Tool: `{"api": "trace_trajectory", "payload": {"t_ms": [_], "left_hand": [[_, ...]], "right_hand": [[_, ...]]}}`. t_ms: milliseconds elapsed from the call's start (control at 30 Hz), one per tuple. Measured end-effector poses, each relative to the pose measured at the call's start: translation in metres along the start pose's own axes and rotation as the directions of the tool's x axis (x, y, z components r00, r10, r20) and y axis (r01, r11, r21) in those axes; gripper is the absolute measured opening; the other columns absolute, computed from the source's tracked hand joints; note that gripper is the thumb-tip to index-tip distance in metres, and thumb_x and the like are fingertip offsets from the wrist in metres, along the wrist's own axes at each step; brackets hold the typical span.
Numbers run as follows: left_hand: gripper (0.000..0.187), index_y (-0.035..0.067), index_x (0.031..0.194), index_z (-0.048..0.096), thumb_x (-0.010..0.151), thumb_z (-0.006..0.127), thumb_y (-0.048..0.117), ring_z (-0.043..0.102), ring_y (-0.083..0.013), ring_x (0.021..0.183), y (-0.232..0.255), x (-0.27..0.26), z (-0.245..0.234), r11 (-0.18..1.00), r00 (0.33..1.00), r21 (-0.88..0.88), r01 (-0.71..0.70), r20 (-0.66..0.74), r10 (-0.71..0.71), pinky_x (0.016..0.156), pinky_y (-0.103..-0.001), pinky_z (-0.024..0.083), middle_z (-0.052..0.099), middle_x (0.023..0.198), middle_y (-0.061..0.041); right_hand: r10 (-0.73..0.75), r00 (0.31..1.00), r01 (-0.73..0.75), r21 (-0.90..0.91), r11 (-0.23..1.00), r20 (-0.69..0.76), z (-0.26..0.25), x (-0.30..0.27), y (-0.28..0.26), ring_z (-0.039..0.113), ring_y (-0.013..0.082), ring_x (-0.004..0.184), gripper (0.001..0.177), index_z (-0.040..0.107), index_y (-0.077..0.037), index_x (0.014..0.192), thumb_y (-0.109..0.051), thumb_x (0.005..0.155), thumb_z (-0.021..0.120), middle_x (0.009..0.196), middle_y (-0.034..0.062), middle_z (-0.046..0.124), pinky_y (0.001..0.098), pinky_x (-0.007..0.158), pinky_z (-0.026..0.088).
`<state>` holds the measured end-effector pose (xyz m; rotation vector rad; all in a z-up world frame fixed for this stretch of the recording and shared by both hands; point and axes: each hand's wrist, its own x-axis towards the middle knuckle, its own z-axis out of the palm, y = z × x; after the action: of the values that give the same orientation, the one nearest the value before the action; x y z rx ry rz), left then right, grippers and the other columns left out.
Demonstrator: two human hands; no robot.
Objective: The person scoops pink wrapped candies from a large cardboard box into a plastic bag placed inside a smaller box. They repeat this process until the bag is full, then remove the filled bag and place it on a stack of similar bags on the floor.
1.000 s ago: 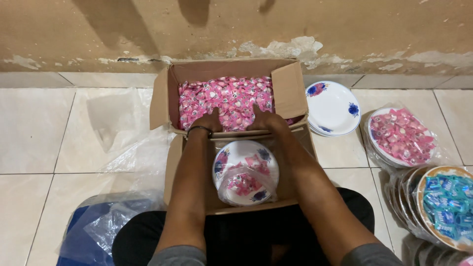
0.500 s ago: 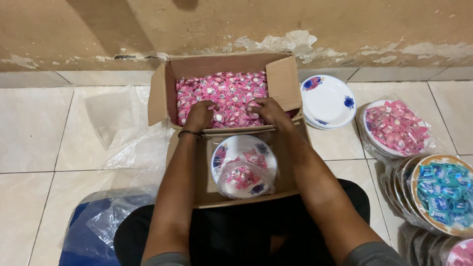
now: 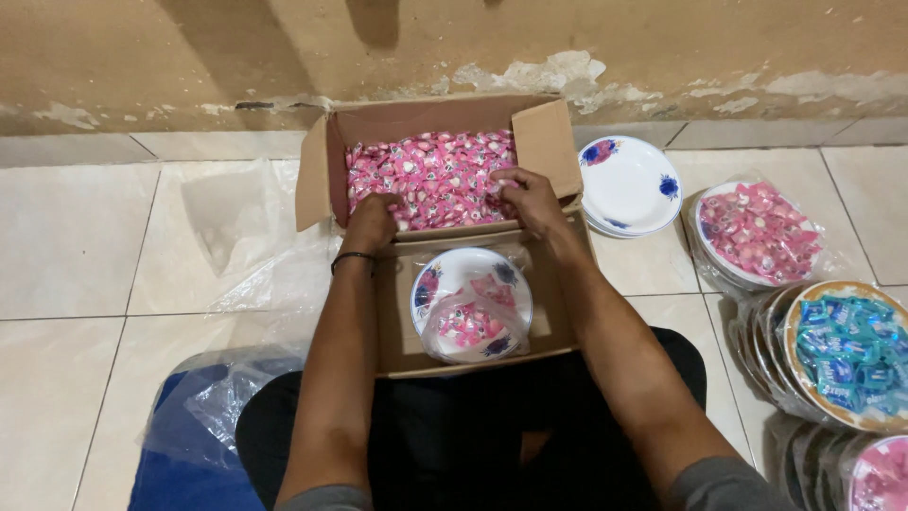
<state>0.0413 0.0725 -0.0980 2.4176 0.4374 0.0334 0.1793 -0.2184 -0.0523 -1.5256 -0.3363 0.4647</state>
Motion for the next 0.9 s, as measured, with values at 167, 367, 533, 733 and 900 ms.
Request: {"api": "trace_trajectory", "payload": {"t_ms": [167,367,533,733,900], "left_hand": [[0.041,0.02,0.122,0.076,0.086,0.059,0.01,0.064,-0.0426,0.119,0.013,-0.01,-0.007,0.992,0.992,0.126,0.006,0.123,-0.022,0.104,-0.052,0.052,0.073,0.117,-0.021],[0.042,0.021,0.123,0.075,0.085,0.057,0.022,0.064,-0.0426,0.121,0.043,-0.021,-0.022,0.978,0.979,0.208,0.034,0.191,-0.075,0.105,-0.054,0.049,0.074,0.118,-0.02],[0.044,0.021,0.131,0.069,0.093,0.05,0.034,0.062,-0.0403,0.125,0.052,-0.033,-0.035,0.99,0.98,0.124,0.07,0.177,-0.092,0.109,-0.054,0.045,0.071,0.124,-0.018],[0.051,0.024,0.139,0.063,0.098,0.04,0.044,0.058,-0.0334,0.131,0.109,-0.072,-0.072,0.972,0.962,-0.101,0.213,0.198,-0.19,0.113,-0.051,0.04,0.071,0.127,-0.012],[0.049,0.014,0.135,0.065,0.095,0.042,0.032,0.058,-0.0405,0.129,0.034,-0.007,-0.021,0.98,0.967,0.166,0.111,0.21,-0.145,0.111,-0.053,0.043,0.068,0.13,-0.019]], "right_hand": [[0.051,0.999,-0.049,0.321,0.946,0.003,0.01,-0.061,-0.008,0.07,0.0195,0.084,0.034,0.071,0.003,0.119,0.005,0.085,0.066,0.092,0.015,0.066,0.0373,0.087,0.063],[0.117,0.993,-0.12,0.468,0.876,0.034,0.013,-0.118,-0.028,0.07,0.0166,0.087,0.034,0.068,0.011,0.118,0.005,0.086,0.06,0.093,0.0141,0.064,0.0329,0.094,0.063],[0.134,0.978,-0.194,0.454,0.869,0.163,0.017,-0.151,-0.032,0.073,0.0135,0.084,0.035,0.07,0.012,0.114,0.005,0.082,0.055,0.096,0.0139,0.072,0.03,0.089,0.065],[0.164,0.948,-0.261,0.374,0.89,0.272,0.016,-0.17,-0.014,0.074,0.0253,0.098,0.035,0.068,0.011,0.118,0.007,0.088,0.05,0.105,0.0219,0.072,0.0355,0.092,0.063],[0.175,0.925,-0.309,0.403,0.861,0.336,0.005,-0.163,0.024,0.073,0.0321,0.1,0.037,0.068,0.014,0.113,0.012,0.082,0.047,0.109,0.024,0.07,0.0385,0.091,0.063]]}}
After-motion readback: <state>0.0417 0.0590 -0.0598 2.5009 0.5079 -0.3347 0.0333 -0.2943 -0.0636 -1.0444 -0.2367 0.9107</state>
